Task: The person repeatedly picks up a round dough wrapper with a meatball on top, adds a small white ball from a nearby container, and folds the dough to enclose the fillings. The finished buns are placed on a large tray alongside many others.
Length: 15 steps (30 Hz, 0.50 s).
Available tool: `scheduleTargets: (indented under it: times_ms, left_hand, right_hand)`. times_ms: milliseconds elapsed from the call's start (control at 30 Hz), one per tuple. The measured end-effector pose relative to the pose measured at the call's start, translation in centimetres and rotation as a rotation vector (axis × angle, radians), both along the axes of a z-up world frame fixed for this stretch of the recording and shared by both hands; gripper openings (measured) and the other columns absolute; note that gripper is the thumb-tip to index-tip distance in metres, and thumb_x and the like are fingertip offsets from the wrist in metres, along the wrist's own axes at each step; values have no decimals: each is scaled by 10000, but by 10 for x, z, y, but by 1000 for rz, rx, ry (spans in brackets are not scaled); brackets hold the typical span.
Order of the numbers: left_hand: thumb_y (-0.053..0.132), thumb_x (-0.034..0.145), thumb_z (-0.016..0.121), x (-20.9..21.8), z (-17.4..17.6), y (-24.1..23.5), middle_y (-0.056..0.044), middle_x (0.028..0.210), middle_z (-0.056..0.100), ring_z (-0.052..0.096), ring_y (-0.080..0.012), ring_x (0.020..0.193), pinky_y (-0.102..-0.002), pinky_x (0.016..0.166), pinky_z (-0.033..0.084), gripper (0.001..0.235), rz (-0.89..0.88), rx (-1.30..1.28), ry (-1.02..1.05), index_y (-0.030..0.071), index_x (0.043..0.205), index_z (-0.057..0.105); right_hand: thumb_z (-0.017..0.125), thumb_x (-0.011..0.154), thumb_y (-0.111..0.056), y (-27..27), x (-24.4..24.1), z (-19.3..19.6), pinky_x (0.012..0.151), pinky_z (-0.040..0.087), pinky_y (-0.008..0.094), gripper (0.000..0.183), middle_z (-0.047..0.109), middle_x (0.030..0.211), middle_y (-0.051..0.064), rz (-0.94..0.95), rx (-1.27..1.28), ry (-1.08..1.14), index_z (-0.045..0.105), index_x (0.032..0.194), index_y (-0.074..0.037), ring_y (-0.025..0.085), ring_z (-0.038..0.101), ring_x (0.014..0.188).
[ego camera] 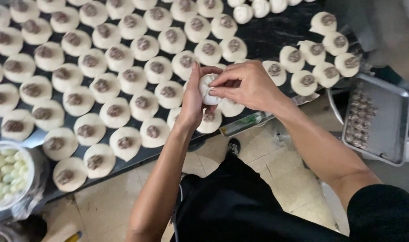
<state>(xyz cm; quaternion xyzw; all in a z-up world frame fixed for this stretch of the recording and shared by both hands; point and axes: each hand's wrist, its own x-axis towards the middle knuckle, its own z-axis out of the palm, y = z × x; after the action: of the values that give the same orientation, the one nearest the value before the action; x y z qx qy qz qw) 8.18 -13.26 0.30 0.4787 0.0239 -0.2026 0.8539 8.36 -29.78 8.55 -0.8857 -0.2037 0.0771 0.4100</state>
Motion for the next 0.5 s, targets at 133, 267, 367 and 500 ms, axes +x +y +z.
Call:
scheduleTargets:
  times_ms: [133,267,367,500]
  left_hand:
    - [603,1065,273,52,1,-98,-28,713,589,473,-94,468,-239,370,295,645,-151,5,-56,89,1240,621]
    - [699,993,232,111,-7,-195,-75,776,640,577,-146,538,-252,373,368,776,-298,43,-81,115,1390,553]
    - [759,872,149,171,-33,-268,-98,991,765,762,-190,821,-316,548,613,903,-353,129,18,153,1461,467]
    - [626,917,481,252,-102,-370,-185,1131,753,751,-295,958,-431,745,652,725,-167,434,-81,39,1305,658]
  right_hand:
    - [860,851,-123,-98,33,-7,551,524,265,173,750,816,71,-52,91,-97,789,973,-22,103,685,660]
    - [844,886,-100,-202,67,-15,637,568,249,156,750,866,70,-145,121,-159,775,988,-5,106,707,725]
    - [828,914,-96,-279,84,-23,689,590,236,152,759,903,66,-268,195,-122,766,1014,1,101,729,781]
    - [829,927,-84,-359,97,-38,725,592,243,168,763,967,88,-378,155,-198,764,1031,30,112,731,820]
